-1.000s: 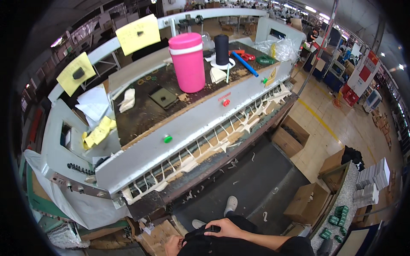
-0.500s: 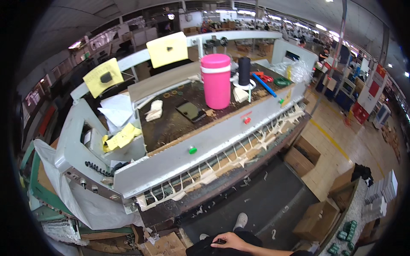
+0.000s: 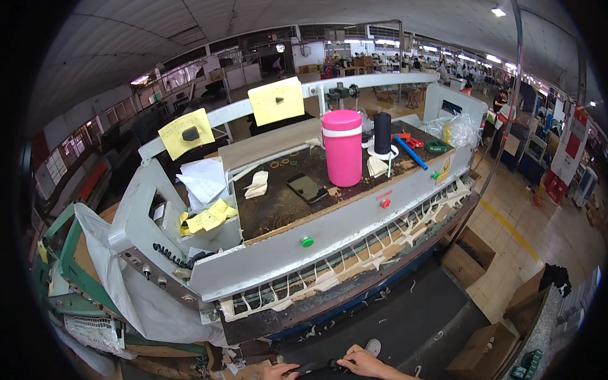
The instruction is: Cutting out shapes from a roll of material using a green handheld mold on a production machine.
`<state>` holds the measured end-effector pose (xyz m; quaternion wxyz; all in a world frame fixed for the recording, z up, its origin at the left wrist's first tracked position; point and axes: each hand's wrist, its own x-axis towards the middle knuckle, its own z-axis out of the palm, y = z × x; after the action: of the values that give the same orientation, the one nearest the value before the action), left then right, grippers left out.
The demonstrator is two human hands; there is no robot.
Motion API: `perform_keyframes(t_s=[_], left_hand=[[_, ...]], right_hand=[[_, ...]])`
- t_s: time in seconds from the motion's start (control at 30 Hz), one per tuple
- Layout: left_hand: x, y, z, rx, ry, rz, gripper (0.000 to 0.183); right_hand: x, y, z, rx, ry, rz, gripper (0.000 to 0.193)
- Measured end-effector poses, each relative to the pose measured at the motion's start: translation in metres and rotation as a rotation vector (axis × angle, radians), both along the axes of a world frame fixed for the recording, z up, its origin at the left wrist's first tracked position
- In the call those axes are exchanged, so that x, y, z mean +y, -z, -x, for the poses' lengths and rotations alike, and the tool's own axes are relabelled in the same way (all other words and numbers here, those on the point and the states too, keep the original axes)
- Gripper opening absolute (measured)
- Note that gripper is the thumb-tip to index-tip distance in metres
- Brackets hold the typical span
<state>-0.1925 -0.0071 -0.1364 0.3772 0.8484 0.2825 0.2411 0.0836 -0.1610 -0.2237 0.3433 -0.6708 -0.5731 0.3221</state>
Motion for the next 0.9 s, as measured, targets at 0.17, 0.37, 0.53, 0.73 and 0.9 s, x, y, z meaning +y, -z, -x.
perform_keyframes(t_s=[0.17,0.37,0.53,0.73,0.9], left_hand=[[-0.002,-0.002,-0.033,0.036,-0.072,0.602,0.023],[0.01,0.026,-0.042,0.096,0.299,0.614,0.022],[0.008,0.023,-0.038,0.088,0.086,0.628,0.022],[0.005,0.044,-0.037,0.131,0.162,0.538,0.021],[0.009,0.075,-0.035,0.042,0.359,0.634,0.017]], right_hand=[[-0.008,0.034,-0.021,0.645,-0.03,0.457,0.057],[-0.003,-0.011,-0.051,1.085,0.043,0.602,0.069],[-0.02,-0.024,-0.039,0.688,-0.341,0.299,0.047],[-0.035,-0.027,-0.027,0.072,-0.04,0.525,0.063],[-0.045,-0.027,-0.033,0.818,-0.28,0.529,0.047]])
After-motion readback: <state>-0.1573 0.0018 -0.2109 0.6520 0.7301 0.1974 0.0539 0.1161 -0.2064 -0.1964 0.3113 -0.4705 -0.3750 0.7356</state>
